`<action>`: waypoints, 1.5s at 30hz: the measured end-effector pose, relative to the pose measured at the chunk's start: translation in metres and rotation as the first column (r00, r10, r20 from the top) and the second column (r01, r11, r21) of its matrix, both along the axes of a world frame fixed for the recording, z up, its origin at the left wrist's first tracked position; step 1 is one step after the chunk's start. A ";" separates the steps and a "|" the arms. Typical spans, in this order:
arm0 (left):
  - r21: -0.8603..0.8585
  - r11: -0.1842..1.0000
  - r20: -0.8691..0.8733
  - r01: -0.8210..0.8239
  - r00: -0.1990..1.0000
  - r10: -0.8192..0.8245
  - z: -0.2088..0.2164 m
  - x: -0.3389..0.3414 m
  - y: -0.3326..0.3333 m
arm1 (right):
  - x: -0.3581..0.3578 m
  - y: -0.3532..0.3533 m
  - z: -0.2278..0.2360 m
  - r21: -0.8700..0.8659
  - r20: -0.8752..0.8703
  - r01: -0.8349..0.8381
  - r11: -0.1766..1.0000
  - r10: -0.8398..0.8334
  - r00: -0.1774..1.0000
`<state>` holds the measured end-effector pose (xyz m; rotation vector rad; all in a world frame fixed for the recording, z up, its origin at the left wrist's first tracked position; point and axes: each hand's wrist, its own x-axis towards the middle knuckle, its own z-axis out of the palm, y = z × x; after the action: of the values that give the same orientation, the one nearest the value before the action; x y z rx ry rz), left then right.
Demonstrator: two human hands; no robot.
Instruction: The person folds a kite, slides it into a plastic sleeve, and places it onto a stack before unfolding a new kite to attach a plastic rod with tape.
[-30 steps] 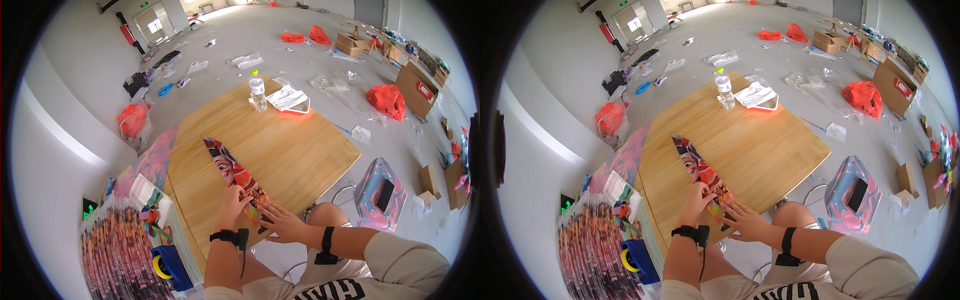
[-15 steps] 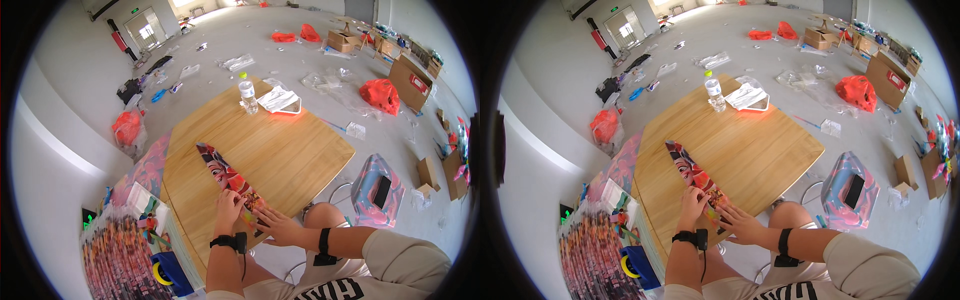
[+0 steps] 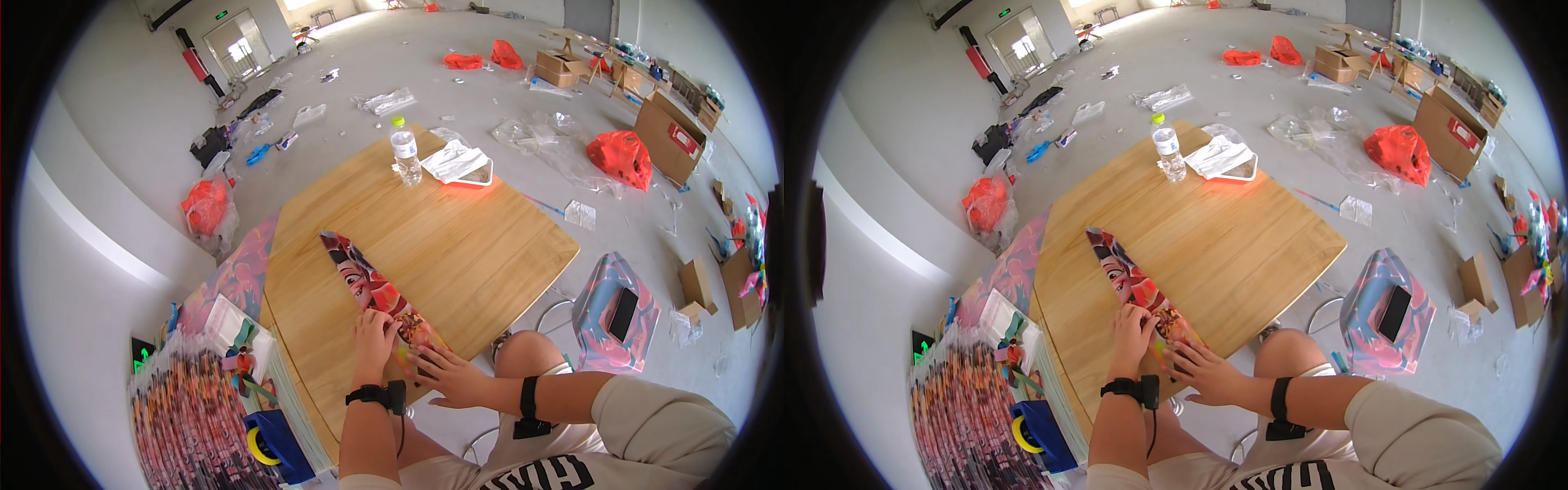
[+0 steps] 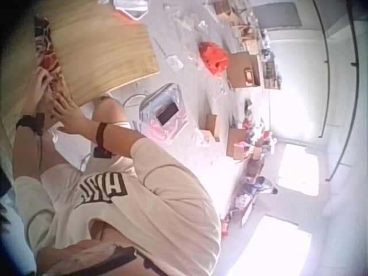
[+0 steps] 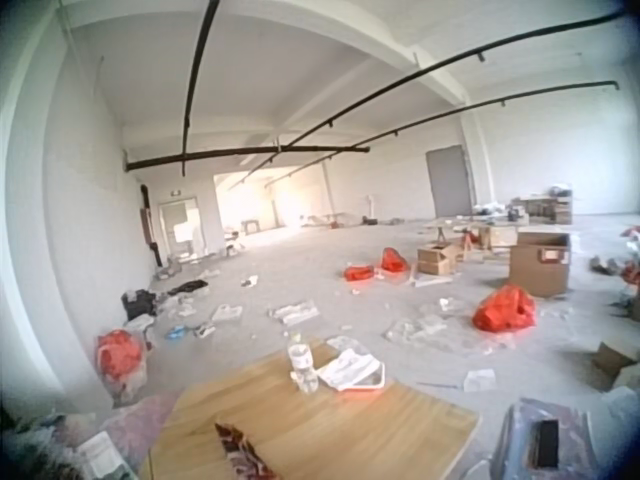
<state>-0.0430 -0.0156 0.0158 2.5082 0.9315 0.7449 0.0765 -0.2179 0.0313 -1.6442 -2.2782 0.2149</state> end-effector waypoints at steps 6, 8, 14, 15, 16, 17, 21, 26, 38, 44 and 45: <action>-0.318 0.948 0.229 0.026 0.972 0.050 -0.009 -0.010 0.011 | -0.002 0.001 0.004 -0.034 0.062 -0.018 0.999 0.020 0.998; -0.241 0.968 0.308 -0.074 0.940 0.149 -0.014 -0.017 0.011 | -0.003 0.001 0.005 -0.047 0.082 -0.021 0.999 0.025 0.996; -0.437 0.852 0.113 -0.290 0.921 0.372 -0.003 -0.021 -0.023 | 0.004 0.000 0.000 -0.052 0.060 -0.025 0.998 0.028 0.998; -0.435 0.867 0.044 -0.243 0.956 0.290 -0.004 -0.023 -0.024 | 0.003 0.000 -0.002 -0.015 0.020 -0.026 1.000 0.026 0.999; -0.428 0.870 0.042 -0.246 0.956 0.291 -0.005 -0.023 -0.024 | 0.002 -0.001 -0.004 0.023 -0.019 -0.024 0.999 0.025 1.000; -0.450 0.857 0.005 -0.252 0.959 0.284 -0.004 -0.022 -0.023 | 0.002 -0.001 -0.003 0.030 -0.021 -0.025 0.999 0.025 0.999; -0.453 0.820 -0.235 -0.349 0.934 0.268 0.007 -0.015 -0.013 | 0.002 -0.002 -0.003 0.020 -0.002 -0.017 1.000 0.017 1.000; -0.523 0.779 -0.244 -0.347 0.936 0.253 0.008 -0.010 -0.007 | 0.003 -0.004 -0.005 0.026 0.013 -0.007 1.000 0.007 1.000; -0.906 0.395 0.328 0.152 0.843 0.427 -0.013 -0.014 -0.010 | 0.012 0.001 -0.009 0.105 -0.142 -0.048 0.993 0.063 0.988; -0.872 0.431 0.395 0.232 0.853 0.341 0.052 -0.010 -0.068 | 0.054 -0.007 0.035 0.057 -0.739 0.323 0.945 -0.178 0.650; -0.869 0.437 0.387 0.230 0.868 0.312 0.059 -0.014 -0.081 | 0.057 -0.012 0.037 -0.104 -0.914 0.191 0.976 -0.170 0.369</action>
<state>-0.0569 -0.0967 0.0749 1.2186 0.8535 0.6033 0.1334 -0.2299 0.0685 -1.2131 -1.1873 0.8259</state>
